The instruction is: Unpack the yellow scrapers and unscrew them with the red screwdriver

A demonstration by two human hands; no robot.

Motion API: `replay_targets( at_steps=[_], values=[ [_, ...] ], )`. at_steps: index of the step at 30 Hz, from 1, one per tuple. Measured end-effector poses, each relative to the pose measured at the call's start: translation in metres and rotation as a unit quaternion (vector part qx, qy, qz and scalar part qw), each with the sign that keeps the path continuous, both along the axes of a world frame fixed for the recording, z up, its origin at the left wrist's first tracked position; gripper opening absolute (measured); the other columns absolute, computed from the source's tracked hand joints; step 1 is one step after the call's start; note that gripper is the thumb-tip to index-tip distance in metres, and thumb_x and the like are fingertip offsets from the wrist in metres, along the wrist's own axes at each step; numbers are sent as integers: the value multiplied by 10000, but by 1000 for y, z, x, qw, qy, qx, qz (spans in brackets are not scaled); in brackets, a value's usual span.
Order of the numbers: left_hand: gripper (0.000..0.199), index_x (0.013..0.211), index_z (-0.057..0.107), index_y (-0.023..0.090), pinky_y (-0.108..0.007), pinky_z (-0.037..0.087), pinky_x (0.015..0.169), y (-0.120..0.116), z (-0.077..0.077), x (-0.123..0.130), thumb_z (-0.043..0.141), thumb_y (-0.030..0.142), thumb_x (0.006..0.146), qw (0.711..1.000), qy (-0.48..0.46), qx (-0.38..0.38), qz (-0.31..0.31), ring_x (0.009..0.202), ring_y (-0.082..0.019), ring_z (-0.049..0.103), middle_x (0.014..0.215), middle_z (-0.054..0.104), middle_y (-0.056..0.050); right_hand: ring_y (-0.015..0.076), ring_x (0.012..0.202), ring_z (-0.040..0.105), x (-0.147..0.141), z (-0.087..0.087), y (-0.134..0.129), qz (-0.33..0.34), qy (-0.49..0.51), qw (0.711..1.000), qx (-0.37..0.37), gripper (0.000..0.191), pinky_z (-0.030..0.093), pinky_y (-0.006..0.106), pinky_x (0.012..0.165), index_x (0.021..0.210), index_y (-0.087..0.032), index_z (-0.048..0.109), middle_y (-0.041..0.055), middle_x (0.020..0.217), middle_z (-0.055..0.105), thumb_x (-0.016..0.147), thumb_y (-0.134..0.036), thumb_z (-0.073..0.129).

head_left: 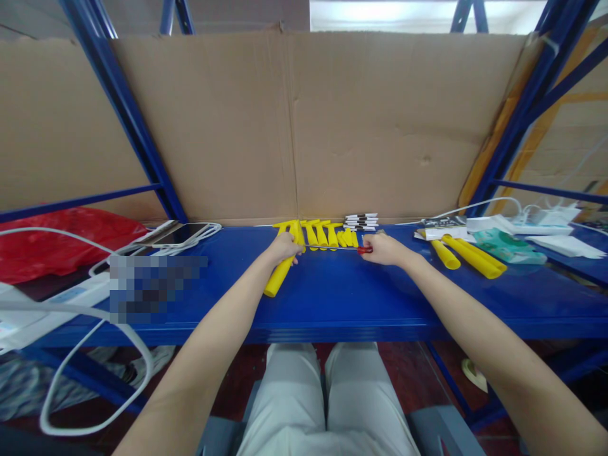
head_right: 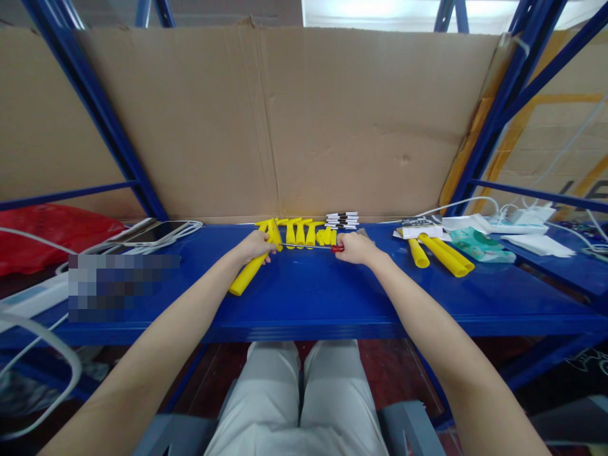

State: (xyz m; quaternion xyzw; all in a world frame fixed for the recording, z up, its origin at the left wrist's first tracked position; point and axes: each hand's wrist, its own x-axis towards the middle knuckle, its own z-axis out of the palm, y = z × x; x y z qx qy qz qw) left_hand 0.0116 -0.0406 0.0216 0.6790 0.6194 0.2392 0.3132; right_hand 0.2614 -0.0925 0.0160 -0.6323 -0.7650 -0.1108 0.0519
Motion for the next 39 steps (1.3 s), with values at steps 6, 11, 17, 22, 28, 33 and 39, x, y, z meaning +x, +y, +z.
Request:
replay_targets(
  at_steps=[6, 11, 17, 22, 28, 33, 39],
  values=[
    [103, 819, 592, 44, -217, 470, 429, 2, -3, -2, 535, 66, 736, 1000, -21, 3, -11, 366, -68, 503, 650, 640, -57, 198, 765, 618, 5, -2, 3, 37, -14, 999, -19, 233, 368, 257, 628, 782, -190, 622, 66, 822, 683, 792, -364, 466],
    [155, 863, 614, 26, -222, 463, 423, 5, -5, -1, 539, 69, 735, 1000, -17, 1, -10, 368, -80, 518, 668, 671, -80, 180, 745, 602, 3, -4, 5, 47, -6, 999, -3, 138, 358, 240, 608, 730, -178, 591, 66, 821, 672, 736, -304, 532],
    [145, 831, 629, 23, -213, 451, 409, 6, -6, -1, 540, 68, 726, 1000, -9, 9, -10, 373, -86, 525, 651, 672, -85, 166, 673, 589, -1, -3, 3, 35, 40, 998, -19, 152, 349, 237, 576, 762, -177, 588, 56, 749, 665, 739, -317, 534],
    [146, 818, 633, 28, -221, 456, 409, 3, -4, 0, 530, 67, 722, 1000, -8, 14, -9, 363, -81, 518, 682, 685, -91, 171, 709, 594, 2, -1, 4, 39, 27, 998, -52, 158, 359, 237, 596, 689, -185, 591, 49, 762, 666, 740, -313, 513],
    [154, 841, 623, 27, -204, 433, 385, -1, -1, 0, 530, 51, 721, 1000, -3, 10, -7, 356, -70, 506, 744, 696, -109, 170, 701, 584, 1, -5, 6, 22, 18, 1000, -6, 115, 352, 240, 598, 752, -184, 580, 49, 751, 659, 710, -282, 537],
    [124, 797, 636, 34, -203, 438, 405, 0, -1, 1, 535, 68, 731, 1000, 14, 16, -5, 364, -72, 507, 678, 682, -87, 163, 717, 589, 3, -6, 7, 50, 52, 997, -30, 140, 363, 232, 613, 777, -185, 593, 43, 785, 668, 729, -288, 511],
    [106, 750, 640, 51, -206, 446, 428, 1, 0, 1, 542, 67, 712, 999, 20, 24, -6, 369, -73, 501, 630, 666, -59, 159, 682, 571, 4, -5, 7, 35, 44, 998, -16, 98, 360, 231, 602, 713, -182, 582, 43, 740, 658, 701, -263, 528]
  ],
)
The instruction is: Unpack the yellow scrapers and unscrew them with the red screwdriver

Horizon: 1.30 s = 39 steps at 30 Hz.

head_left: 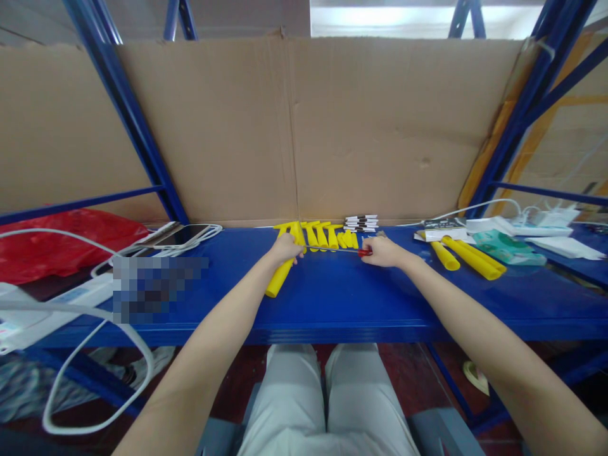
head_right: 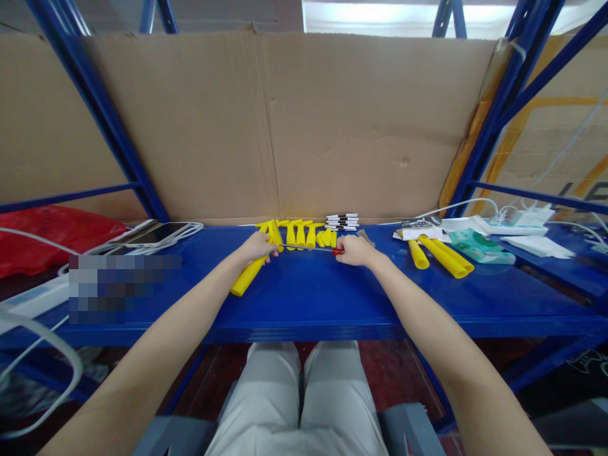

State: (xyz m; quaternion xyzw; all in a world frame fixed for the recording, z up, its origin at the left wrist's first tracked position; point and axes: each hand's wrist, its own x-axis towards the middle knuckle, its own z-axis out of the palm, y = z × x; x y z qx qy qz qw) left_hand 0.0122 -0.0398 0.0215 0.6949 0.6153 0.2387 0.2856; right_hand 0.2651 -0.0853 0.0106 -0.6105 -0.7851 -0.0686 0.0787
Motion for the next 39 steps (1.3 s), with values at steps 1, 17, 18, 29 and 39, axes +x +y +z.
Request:
replay_targets(
  at_steps=[1, 17, 18, 29, 39],
  values=[
    [104, 733, 639, 54, -206, 443, 426, 0, 0, 0, 537, 63, 711, 1000, 0, 4, -1, 364, -71, 493, 611, 657, -54, 156, 664, 565, -1, 0, 0, -7, 0, 1000, 6, 97, 357, 231, 592, 722, -179, 579, 44, 731, 655, 700, -261, 532],
    [129, 677, 631, 78, -202, 414, 429, -5, 6, 0, 504, 60, 697, 997, 57, 48, -7, 369, -98, 504, 473, 577, -22, 152, 671, 563, 1, 2, 0, 11, 8, 1000, -4, 79, 375, 225, 616, 689, -164, 588, 51, 730, 653, 694, -223, 536],
    [128, 670, 627, 80, -201, 410, 424, -5, 6, 0, 504, 60, 696, 997, 59, 48, -8, 365, -97, 498, 462, 567, -17, 150, 657, 562, 1, 1, 0, 8, 15, 1000, -4, 74, 375, 224, 606, 700, -163, 589, 50, 717, 652, 693, -217, 538],
    [198, 696, 597, 76, -199, 406, 393, -6, 3, -2, 468, 179, 804, 998, 39, 51, -14, 321, -78, 468, 506, 604, -33, 182, 705, 587, 0, 4, -1, 25, 74, 994, -77, 200, 377, 245, 590, 722, -173, 609, 64, 772, 665, 771, -333, 500],
    [198, 582, 530, 120, -188, 390, 384, -5, 4, -3, 469, 139, 769, 998, 5, 63, -21, 304, -85, 460, 371, 477, 29, 142, 567, 520, 2, 4, -2, 26, 64, 998, -13, 257, 313, 241, 527, 623, -202, 473, 21, 596, 587, 754, -402, 566]
  ],
)
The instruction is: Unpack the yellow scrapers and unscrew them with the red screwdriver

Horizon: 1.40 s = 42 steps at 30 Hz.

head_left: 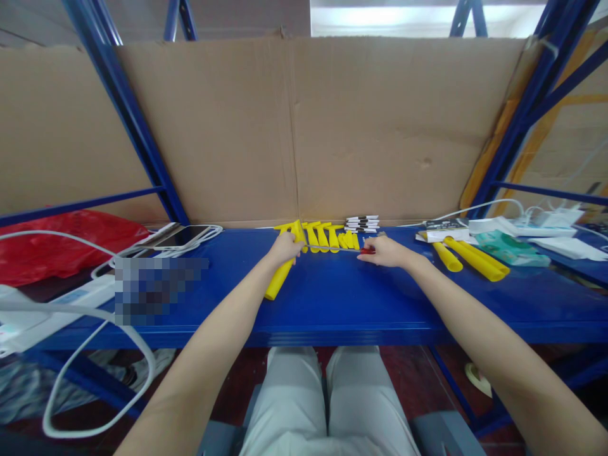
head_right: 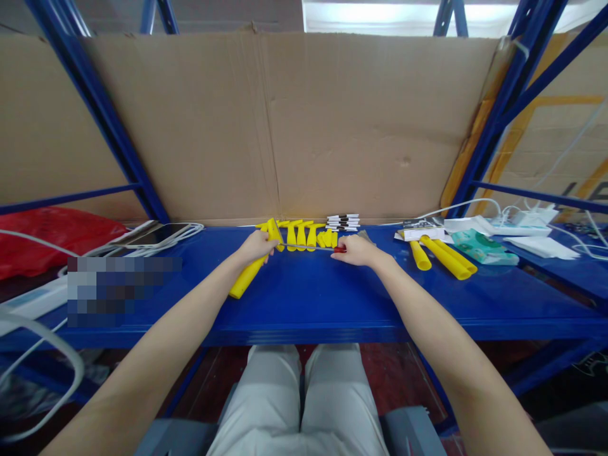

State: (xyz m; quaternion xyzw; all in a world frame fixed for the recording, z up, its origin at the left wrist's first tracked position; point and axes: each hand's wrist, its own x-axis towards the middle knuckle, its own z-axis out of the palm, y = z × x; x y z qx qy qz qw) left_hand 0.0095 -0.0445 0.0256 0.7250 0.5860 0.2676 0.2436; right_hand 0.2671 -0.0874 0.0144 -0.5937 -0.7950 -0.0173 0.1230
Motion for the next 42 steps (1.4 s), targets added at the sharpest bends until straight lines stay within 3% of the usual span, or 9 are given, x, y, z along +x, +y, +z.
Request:
replay_targets(
  at_steps=[5, 9, 15, 23, 32, 42],
  values=[
    [213, 564, 528, 124, -191, 395, 399, 1, -1, 0, 479, 150, 769, 1000, -1, 3, -3, 314, -90, 475, 374, 494, 21, 155, 588, 521, 0, 0, 1, -29, -31, 999, 23, 261, 304, 243, 523, 669, -207, 478, 22, 623, 593, 689, -416, 633],
    [209, 562, 523, 128, -190, 400, 403, 3, -3, -1, 479, 146, 765, 1000, 1, 5, -1, 317, -89, 479, 388, 504, 18, 166, 628, 545, 0, 2, -1, -19, -35, 999, 15, 209, 328, 248, 558, 714, -201, 524, 43, 691, 625, 733, -403, 574],
    [230, 542, 487, 142, -184, 381, 371, 6, -4, -1, 466, 148, 771, 1000, -8, -7, -12, 303, -85, 466, 382, 477, 30, 156, 606, 525, 2, 0, 1, -5, -43, 999, 4, 200, 327, 247, 557, 616, -202, 479, 31, 635, 592, 711, -346, 579],
    [222, 548, 489, 140, -173, 369, 356, 6, -3, -1, 466, 155, 768, 1000, 2, -7, -8, 306, -85, 470, 379, 471, 26, 129, 544, 460, 7, 0, 2, 8, 7, 1000, 9, 250, 299, 243, 522, 606, -216, 391, -20, 552, 502, 666, -326, 607],
    [196, 579, 524, 133, -183, 383, 369, 8, -4, 0, 471, 181, 761, 1000, -13, -11, 13, 312, -93, 473, 388, 482, 13, 146, 610, 514, 9, -2, 2, 59, 69, 994, -53, 241, 357, 252, 563, 680, -198, 490, 0, 644, 567, 631, -373, 649],
    [185, 614, 562, 119, -224, 427, 406, 9, -2, 0, 467, 199, 751, 999, -20, -28, 31, 343, -135, 517, 385, 509, -17, 152, 613, 517, 12, -4, 4, 71, 92, 992, -45, 266, 360, 265, 572, 697, -190, 507, 6, 628, 576, 664, -430, 614]
  ],
)
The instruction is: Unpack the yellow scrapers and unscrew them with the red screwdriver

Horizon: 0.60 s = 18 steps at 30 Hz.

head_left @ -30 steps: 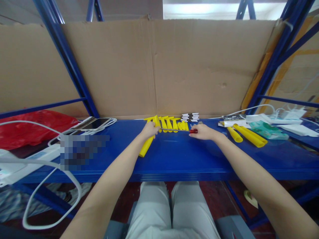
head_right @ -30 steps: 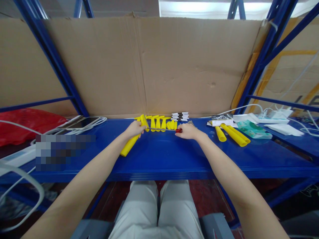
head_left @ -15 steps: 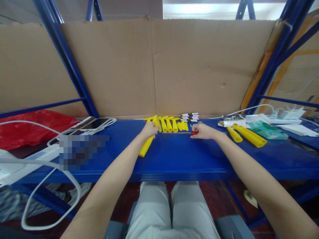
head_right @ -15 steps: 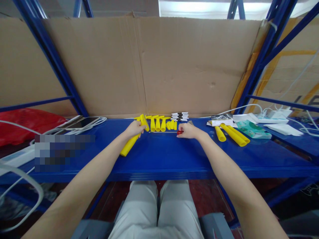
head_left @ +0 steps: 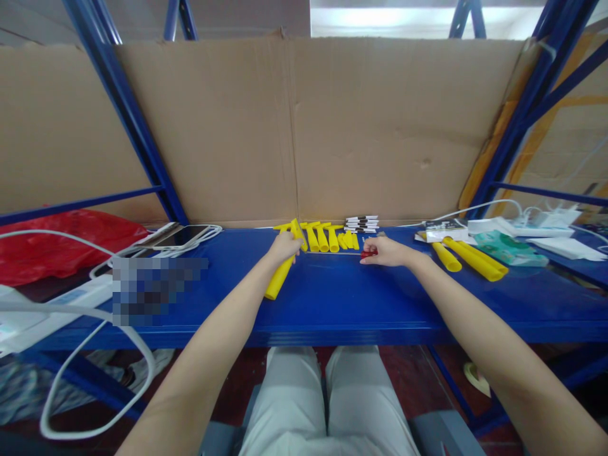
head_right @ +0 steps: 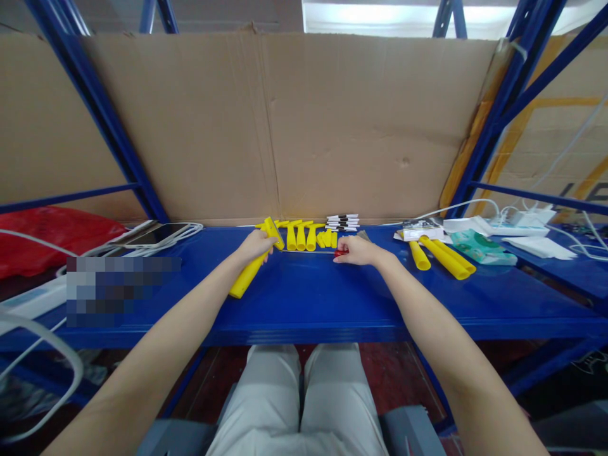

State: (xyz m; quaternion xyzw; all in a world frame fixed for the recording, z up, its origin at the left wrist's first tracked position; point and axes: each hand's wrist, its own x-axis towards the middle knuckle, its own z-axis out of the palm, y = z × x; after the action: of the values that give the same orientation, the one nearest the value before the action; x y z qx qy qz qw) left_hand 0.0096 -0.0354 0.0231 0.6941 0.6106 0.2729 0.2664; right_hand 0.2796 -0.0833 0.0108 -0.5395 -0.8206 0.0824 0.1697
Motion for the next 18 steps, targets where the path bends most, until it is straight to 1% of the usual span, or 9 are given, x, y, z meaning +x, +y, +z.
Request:
replay_targets(
  at_steps=[7, 12, 18],
  values=[
    [202, 578, 539, 129, -216, 423, 402, -1, 0, 0, 466, 198, 753, 1000, 0, -7, -3, 335, -124, 504, 377, 501, -16, 145, 585, 509, 0, 1, -2, -1, 13, 1000, -1, 241, 352, 265, 562, 701, -186, 498, 10, 621, 576, 681, -409, 589],
    [188, 596, 545, 126, -219, 440, 427, -3, 1, 0, 466, 190, 754, 1000, 5, -4, 1, 353, -126, 521, 395, 526, -23, 148, 599, 521, -1, 0, -1, -2, 30, 1000, 3, 264, 362, 263, 560, 683, -191, 488, 13, 629, 589, 680, -433, 591],
    [185, 616, 552, 120, -226, 434, 410, -3, 0, 0, 455, 189, 756, 1000, 0, -7, 1, 353, -131, 519, 414, 545, -33, 148, 595, 528, 0, -1, 1, -8, 38, 999, 6, 267, 366, 262, 554, 675, -194, 487, 19, 640, 599, 671, -436, 601]
  ],
)
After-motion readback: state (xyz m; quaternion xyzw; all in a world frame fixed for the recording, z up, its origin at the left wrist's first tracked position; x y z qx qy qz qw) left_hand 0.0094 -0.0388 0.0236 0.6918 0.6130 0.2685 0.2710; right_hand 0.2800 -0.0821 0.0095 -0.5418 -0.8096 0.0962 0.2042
